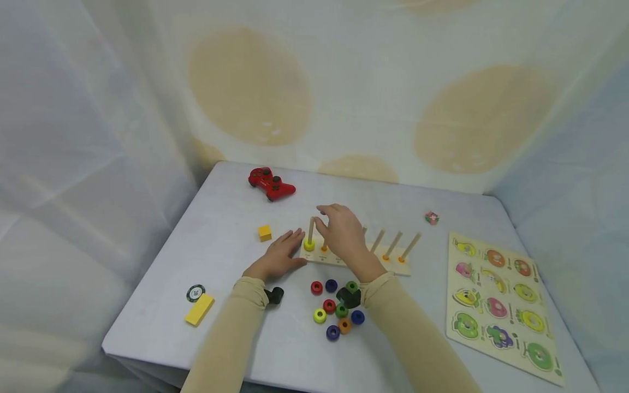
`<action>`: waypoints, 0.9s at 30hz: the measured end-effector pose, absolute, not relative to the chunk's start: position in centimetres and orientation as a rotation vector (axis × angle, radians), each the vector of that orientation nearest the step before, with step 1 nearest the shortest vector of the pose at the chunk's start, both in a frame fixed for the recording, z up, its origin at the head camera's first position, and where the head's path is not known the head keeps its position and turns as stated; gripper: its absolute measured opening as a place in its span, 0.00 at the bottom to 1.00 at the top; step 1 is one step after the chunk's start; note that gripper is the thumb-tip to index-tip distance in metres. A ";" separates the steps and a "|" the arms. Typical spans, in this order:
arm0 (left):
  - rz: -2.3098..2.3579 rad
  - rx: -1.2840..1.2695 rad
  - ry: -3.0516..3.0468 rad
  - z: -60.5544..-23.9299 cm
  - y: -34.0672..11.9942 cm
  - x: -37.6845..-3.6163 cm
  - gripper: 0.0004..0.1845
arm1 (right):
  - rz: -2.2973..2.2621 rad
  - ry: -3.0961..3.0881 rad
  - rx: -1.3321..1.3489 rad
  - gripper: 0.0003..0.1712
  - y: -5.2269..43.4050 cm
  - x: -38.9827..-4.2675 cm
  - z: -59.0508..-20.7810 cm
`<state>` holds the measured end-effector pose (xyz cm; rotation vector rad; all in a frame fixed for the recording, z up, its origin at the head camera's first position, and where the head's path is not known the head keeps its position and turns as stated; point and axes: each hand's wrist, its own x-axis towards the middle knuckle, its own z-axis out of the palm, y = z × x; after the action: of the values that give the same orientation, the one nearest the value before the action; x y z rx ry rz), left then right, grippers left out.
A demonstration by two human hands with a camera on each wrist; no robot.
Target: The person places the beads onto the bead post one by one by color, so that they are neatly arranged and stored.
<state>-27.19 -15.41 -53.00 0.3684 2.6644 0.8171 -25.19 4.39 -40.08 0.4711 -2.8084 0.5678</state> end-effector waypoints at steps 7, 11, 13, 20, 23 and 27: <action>0.834 0.357 2.666 -52.6 -15.3 -27.1 0.45 | 0.664 -2.608 0.612 0.15 5.3 -24.2 -41.2; 0.841 0.359 2.663 -52.6 -15.2 -26.9 0.45 | 0.645 -2.614 0.787 0.13 5.7 -22.4 -43.4; 0.836 0.378 2.663 -52.6 -15.2 -26.8 0.45 | 0.569 -2.724 0.851 0.15 6.0 -21.2 -45.0; 0.798 0.409 2.679 -52.9 -15.2 -26.7 0.45 | 0.286 -2.911 0.913 0.20 7.0 -18.4 -50.5; 0.803 0.412 2.682 -53.0 -15.2 -26.9 0.45 | 0.299 -2.920 0.853 0.20 7.2 -18.1 -51.6; 0.806 0.410 2.676 -52.9 -15.2 -26.9 0.45 | 0.348 -2.927 0.810 0.20 7.3 -18.0 -51.8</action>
<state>-26.89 -15.20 -52.86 0.4097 2.6763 0.8056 -18.01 7.32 -51.84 0.8104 -2.9266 0.3480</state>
